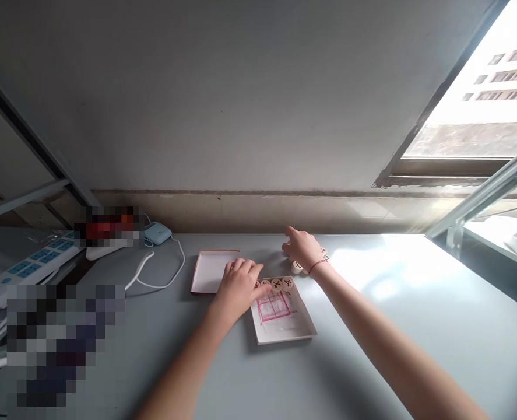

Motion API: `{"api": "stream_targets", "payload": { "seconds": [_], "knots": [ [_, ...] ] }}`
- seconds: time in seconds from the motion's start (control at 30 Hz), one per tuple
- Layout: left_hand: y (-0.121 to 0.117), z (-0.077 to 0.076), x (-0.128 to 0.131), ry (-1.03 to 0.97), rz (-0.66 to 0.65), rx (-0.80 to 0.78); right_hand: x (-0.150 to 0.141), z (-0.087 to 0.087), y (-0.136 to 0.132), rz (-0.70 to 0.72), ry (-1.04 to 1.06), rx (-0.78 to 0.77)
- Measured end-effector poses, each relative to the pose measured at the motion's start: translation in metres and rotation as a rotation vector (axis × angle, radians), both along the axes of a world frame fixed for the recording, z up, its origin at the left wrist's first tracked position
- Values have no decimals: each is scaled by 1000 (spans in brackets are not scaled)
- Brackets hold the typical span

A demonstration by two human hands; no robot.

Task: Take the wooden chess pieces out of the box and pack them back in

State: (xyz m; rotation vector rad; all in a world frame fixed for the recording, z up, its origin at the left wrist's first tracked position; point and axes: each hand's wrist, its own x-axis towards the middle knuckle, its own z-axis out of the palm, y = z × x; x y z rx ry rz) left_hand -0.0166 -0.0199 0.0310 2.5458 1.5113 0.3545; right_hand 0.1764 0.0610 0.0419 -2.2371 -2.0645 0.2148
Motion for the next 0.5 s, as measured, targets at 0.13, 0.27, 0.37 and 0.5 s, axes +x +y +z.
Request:
{"api": "stream_targets", "payload": {
  "seconds": [0.13,0.27,0.37,0.5],
  "knots": [
    [2,-1,0,-76,-4,57,1,-1,-1,21,-1,-4],
    [3,-5,2,-102,-15,61,1,-7,5,15,12,-66],
    [4,-10,2,-123,-26,81,0,-4,8,12,49,-65],
    [7,-10,0,-221,27,137,-4,9,-7,90,156,37]
  ]
}}
